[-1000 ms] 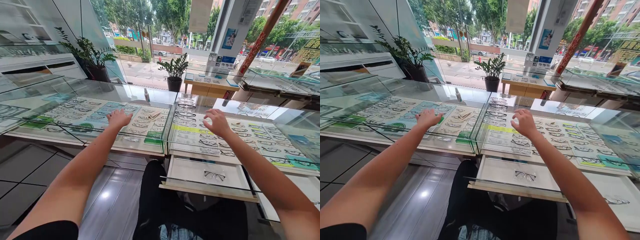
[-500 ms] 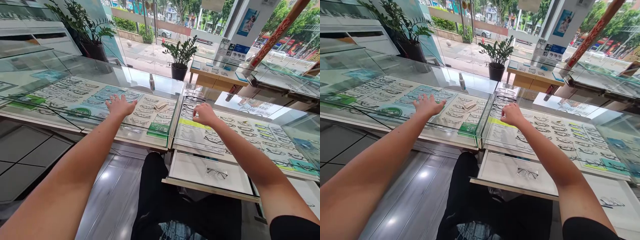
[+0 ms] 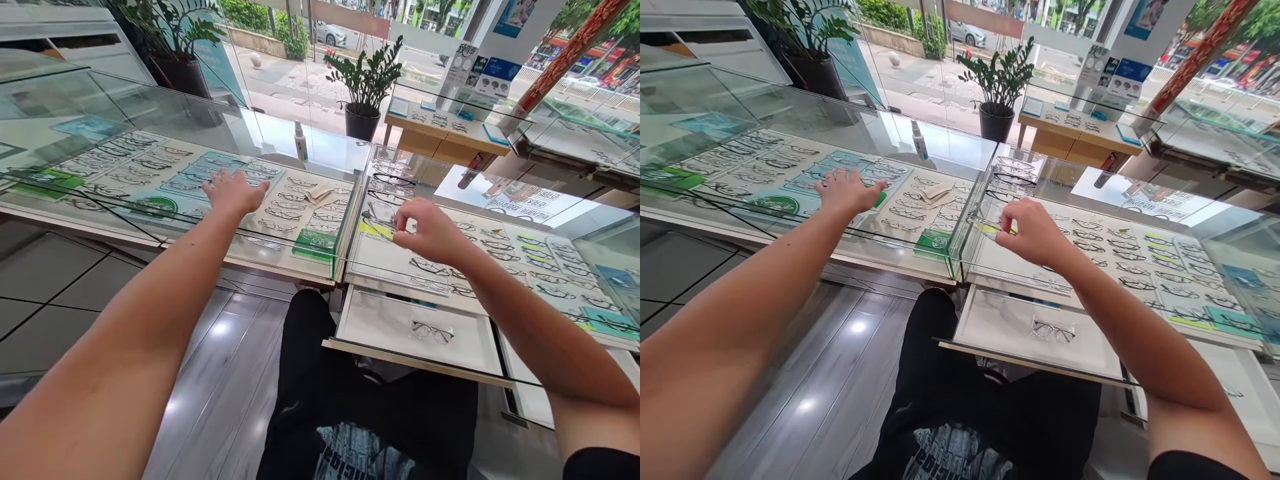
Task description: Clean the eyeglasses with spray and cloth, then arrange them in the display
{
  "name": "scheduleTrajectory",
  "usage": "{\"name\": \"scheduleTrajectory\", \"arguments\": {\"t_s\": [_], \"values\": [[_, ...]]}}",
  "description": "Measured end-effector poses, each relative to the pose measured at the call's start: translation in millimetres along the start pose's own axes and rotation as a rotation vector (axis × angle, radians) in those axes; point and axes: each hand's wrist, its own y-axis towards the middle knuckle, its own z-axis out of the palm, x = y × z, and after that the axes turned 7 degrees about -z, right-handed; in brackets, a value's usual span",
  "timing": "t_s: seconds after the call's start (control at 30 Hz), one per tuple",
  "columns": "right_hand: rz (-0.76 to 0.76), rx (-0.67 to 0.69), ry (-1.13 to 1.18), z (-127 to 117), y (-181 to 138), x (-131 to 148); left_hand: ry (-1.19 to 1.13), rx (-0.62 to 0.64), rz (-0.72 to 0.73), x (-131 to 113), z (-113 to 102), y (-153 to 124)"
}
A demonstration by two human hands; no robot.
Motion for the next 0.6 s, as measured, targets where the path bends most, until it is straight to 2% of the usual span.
{"name": "scheduleTrajectory", "arguments": {"t_s": [0.07,0.13,0.2,0.27,0.43,0.6], "values": [[0.024,0.114,0.158,-10.4,-25.2,24.2,0.014,0.011,-0.007,-0.4,-0.1,0.6],[0.078,0.249,0.304,-10.7,-49.2,42.9,0.018,0.018,-0.010,-0.8,-0.1,0.6],[0.162,0.373,0.395,0.5,-70.5,53.8,0.014,0.012,-0.008,-1.7,-0.4,-0.6],[0.232,0.438,0.409,21.0,-88.1,55.9,0.016,0.007,-0.013,-2.9,-1.0,-2.8],[0.233,0.452,0.346,86.7,-108.1,27.0,0.025,-0.004,-0.027,-5.9,-2.2,-6.6],[0.163,0.377,0.156,134.7,-91.7,-29.8,0.012,-0.009,-0.024,-4.3,-0.2,-1.8]]}}
